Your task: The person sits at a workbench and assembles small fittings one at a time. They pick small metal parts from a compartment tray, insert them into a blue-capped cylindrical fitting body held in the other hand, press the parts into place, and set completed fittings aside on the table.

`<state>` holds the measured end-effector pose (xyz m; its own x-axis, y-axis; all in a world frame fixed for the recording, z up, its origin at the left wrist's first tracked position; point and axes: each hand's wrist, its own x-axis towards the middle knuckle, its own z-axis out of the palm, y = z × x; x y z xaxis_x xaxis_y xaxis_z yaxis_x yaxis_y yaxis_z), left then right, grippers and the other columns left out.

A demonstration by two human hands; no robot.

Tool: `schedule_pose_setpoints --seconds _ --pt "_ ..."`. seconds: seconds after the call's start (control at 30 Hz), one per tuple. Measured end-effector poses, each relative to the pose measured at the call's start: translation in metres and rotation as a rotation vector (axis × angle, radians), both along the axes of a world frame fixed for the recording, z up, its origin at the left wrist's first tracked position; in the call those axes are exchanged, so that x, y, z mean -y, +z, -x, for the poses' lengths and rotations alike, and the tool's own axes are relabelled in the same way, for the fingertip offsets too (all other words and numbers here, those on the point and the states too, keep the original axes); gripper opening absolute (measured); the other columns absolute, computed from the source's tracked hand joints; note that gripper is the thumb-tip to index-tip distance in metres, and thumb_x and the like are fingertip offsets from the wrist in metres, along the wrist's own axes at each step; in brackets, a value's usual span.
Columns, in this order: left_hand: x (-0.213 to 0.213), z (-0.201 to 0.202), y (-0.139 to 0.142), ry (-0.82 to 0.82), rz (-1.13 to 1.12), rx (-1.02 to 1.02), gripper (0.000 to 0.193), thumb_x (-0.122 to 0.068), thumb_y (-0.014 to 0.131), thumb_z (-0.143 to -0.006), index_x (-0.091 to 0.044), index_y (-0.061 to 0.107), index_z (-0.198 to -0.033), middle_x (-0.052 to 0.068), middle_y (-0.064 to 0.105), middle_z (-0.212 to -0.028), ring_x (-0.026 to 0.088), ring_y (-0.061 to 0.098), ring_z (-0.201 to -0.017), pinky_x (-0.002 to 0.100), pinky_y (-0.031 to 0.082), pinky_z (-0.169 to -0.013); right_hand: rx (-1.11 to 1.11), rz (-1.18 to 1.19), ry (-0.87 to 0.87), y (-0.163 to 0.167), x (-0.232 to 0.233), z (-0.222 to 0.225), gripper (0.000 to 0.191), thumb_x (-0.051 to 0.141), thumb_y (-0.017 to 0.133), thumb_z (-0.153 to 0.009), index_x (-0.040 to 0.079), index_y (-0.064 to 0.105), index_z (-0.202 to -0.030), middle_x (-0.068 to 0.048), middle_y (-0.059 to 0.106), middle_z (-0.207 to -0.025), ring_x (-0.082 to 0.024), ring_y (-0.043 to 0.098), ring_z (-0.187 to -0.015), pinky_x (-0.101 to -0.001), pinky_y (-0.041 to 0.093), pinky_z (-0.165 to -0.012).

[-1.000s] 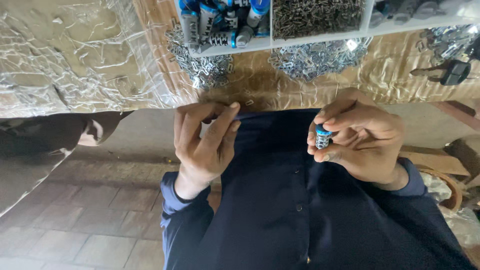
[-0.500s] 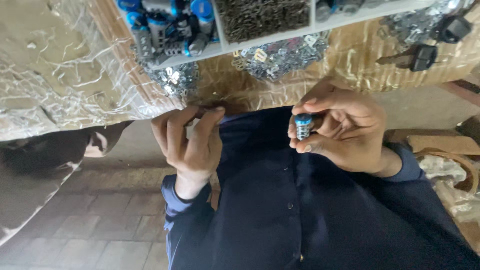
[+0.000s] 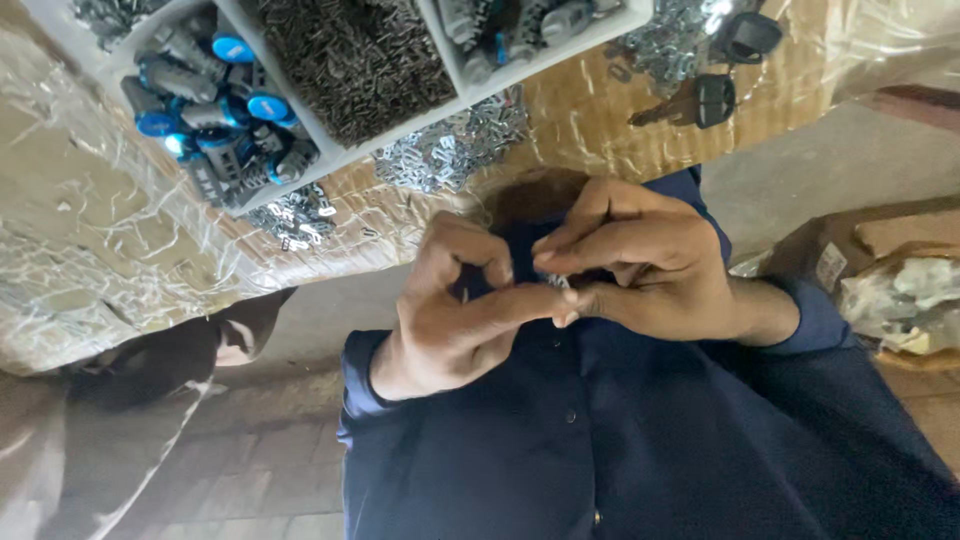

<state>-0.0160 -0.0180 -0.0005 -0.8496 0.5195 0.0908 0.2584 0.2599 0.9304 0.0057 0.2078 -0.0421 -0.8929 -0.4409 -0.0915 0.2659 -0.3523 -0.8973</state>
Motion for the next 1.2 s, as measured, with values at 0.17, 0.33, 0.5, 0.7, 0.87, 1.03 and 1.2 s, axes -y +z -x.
schedule_pose_setpoints --seconds 0.17,0.33,0.5,0.7,0.87,1.03,1.2 --pt "-0.026 -0.005 -0.01 0.1 -0.157 0.29 0.042 -0.003 0.083 -0.096 -0.011 0.061 -0.131 0.003 0.058 -0.109 0.015 0.058 -0.09 0.025 0.05 -0.077 0.071 0.098 -0.063 -0.006 -0.028 -0.008 0.032 -0.009 0.077 -0.093 -0.008 0.066 -0.123 -0.019 0.059 -0.123 -0.024 0.071 -0.114 -0.0287 0.07 -0.088" --pt "-0.06 0.015 -0.01 0.124 0.708 -0.459 0.039 -0.031 0.082 -0.093 -0.011 0.072 -0.125 0.009 0.059 -0.103 0.026 0.056 -0.086 0.037 0.051 -0.075 0.161 -0.058 -0.404 0.008 -0.05 -0.028 0.028 -0.004 0.081 -0.091 -0.004 0.067 -0.116 -0.018 0.063 -0.115 -0.021 0.077 -0.093 -0.0281 0.071 -0.074" --pt "-0.049 0.038 -0.007 -0.094 0.4 -0.501 0.02 -0.007 0.083 -0.1 -0.006 0.072 -0.116 0.009 0.065 -0.118 0.027 0.066 -0.107 0.037 0.058 -0.09 0.128 -0.043 -0.366 0.008 -0.057 -0.026 0.031 -0.005 0.079 -0.09 -0.005 0.068 -0.118 -0.019 0.062 -0.115 -0.023 0.076 -0.093 -0.028 0.071 -0.074" --pt "-0.029 -0.007 -0.006 0.455 0.236 0.061 0.02 0.013 0.076 -0.09 -0.001 0.071 -0.104 0.011 0.069 -0.102 0.023 0.07 -0.089 0.027 0.059 -0.068 0.165 0.124 -0.218 0.001 -0.042 -0.016 0.034 -0.009 0.077 -0.094 -0.005 0.063 -0.125 -0.019 0.059 -0.128 -0.022 0.075 -0.103 -0.029 0.072 -0.086" --pt "-0.027 -0.02 -0.007 0.159 0.069 -0.142 0.027 0.011 0.081 -0.088 -0.003 0.069 -0.108 0.008 0.068 -0.107 0.025 0.066 -0.095 0.037 0.057 -0.083 0.092 0.022 -0.165 0.0 -0.021 -0.01 0.038 -0.012 0.078 -0.088 -0.006 0.064 -0.123 -0.02 0.059 -0.13 -0.019 0.073 -0.1 -0.0259 0.068 -0.086" --pt "-0.013 -0.005 -0.003 0.08 0.119 -0.318 0.033 0.006 0.085 -0.086 -0.001 0.069 -0.114 0.011 0.069 -0.108 0.027 0.063 -0.093 0.036 0.056 -0.078 0.044 -0.001 -0.169 0.005 -0.01 -0.011 0.037 -0.013 0.08 -0.088 -0.007 0.066 -0.121 -0.018 0.058 -0.127 -0.02 0.071 -0.103 -0.0273 0.07 -0.087" --pt "0.009 -0.014 0.0 0.186 0.032 -0.182 0.033 0.004 0.087 -0.088 -0.006 0.068 -0.113 0.005 0.07 -0.108 0.023 0.064 -0.095 0.033 0.056 -0.08 0.082 0.101 -0.141 -0.001 0.018 -0.015 0.037 -0.01 0.081 -0.088 -0.007 0.066 -0.122 -0.017 0.06 -0.125 -0.019 0.074 -0.101 -0.0279 0.07 -0.087"
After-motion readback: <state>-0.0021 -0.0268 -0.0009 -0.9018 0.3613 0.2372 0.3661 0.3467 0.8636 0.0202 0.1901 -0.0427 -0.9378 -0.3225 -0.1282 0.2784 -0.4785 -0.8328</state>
